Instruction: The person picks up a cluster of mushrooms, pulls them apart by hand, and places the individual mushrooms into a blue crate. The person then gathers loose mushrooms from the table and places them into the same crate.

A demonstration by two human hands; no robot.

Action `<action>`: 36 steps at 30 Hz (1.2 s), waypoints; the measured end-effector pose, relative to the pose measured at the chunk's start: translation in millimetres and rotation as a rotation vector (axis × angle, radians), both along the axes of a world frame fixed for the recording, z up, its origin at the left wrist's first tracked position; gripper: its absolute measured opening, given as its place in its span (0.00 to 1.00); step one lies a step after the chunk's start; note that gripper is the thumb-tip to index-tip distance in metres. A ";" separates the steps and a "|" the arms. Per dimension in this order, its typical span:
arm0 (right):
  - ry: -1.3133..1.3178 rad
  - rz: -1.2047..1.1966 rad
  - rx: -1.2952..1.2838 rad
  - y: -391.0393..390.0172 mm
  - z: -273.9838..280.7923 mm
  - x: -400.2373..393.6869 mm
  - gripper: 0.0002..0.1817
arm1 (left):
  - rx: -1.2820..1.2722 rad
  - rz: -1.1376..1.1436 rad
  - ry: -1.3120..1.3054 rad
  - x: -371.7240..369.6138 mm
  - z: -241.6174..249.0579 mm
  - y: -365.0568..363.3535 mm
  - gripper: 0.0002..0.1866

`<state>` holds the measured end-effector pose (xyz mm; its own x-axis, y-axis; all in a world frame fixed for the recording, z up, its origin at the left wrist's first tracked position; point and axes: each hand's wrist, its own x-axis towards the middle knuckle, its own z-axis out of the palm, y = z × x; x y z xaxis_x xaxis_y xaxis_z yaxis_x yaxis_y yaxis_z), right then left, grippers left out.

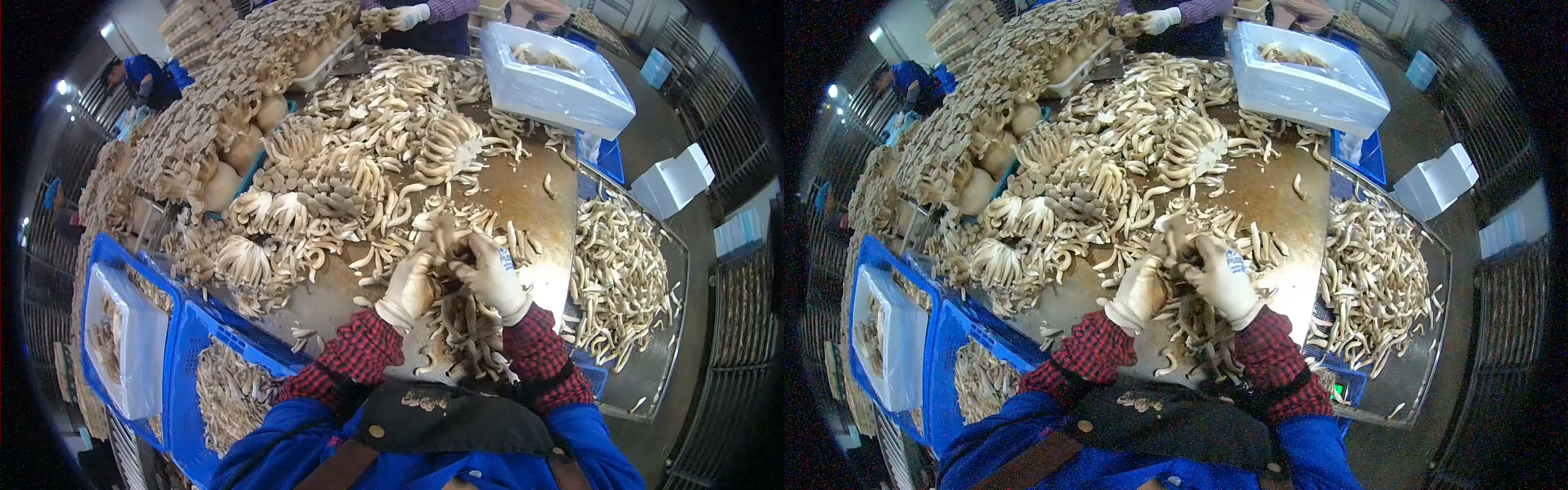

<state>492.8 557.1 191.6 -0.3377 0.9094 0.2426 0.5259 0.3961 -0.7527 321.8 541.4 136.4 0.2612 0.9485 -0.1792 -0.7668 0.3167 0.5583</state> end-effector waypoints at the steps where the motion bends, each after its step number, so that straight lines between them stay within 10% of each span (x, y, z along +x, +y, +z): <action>1: 0.082 0.020 -0.083 2.0 -0.3 0.9 0.16 | -0.193 -0.036 -0.382 -5.1 -11.7 6.7 0.20; 6: 0.705 -0.204 -0.540 -3.8 32.0 -23.8 0.15 | 0.028 0.042 0.108 -25.4 -68.1 4.6 0.18; 9: 0.561 0.591 -0.660 -42.5 107.5 -67.8 0.22 | 0.045 0.013 0.106 -13.5 -21.1 -12.7 0.21; 11: 0.331 0.525 0.405 -44.5 113.5 -77.8 0.25 | -0.045 -0.013 0.029 -23.4 -2.7 -20.8 0.24; 13: 0.042 0.198 0.480 -8.5 64.6 -62.8 0.31 | -0.130 -0.029 -0.048 -30.0 6.6 -21.9 0.27; 14: -0.149 -0.002 0.356 -6.9 71.2 -48.2 0.32 | 0.157 0.046 0.596 -29.7 9.4 -14.7 0.27; 15: -0.224 -0.039 0.136 0.1 47.0 -34.3 0.30 | 0.394 0.119 0.647 -29.1 8.1 -18.9 0.27; 19: -0.121 -0.030 0.013 -7.9 1.7 -9.0 0.19 | 0.440 0.121 0.691 -17.0 3.2 -17.6 0.28; 23: 0.077 0.020 0.055 -19.5 -13.2 -5.0 0.13 | 0.090 0.128 0.057 -3.3 11.9 -7.0 0.26; 25: 0.977 -0.163 -0.487 -23.3 -11.5 -15.5 0.14 | 0.360 -0.037 0.742 0.2 11.4 -6.4 0.26; 31: 0.525 -0.069 -0.199 -11.9 -12.7 -1.4 0.14 | 0.435 0.185 0.499 3.5 -10.5 -16.1 0.22; 33: 0.911 -0.127 -0.657 -10.6 1.6 7.0 0.17 | 0.010 0.093 0.028 -1.4 13.7 -11.0 0.22; 36: 0.787 -0.043 -0.588 -10.4 6.0 6.3 0.23 | 0.170 0.000 0.331 -16.0 4.1 -11.6 0.20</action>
<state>499.0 546.7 197.6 -0.2379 0.9649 -0.1113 -0.2047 -0.1618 -0.9654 305.8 529.8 140.5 0.2154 0.9720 -0.0941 -0.5360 0.1982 0.8206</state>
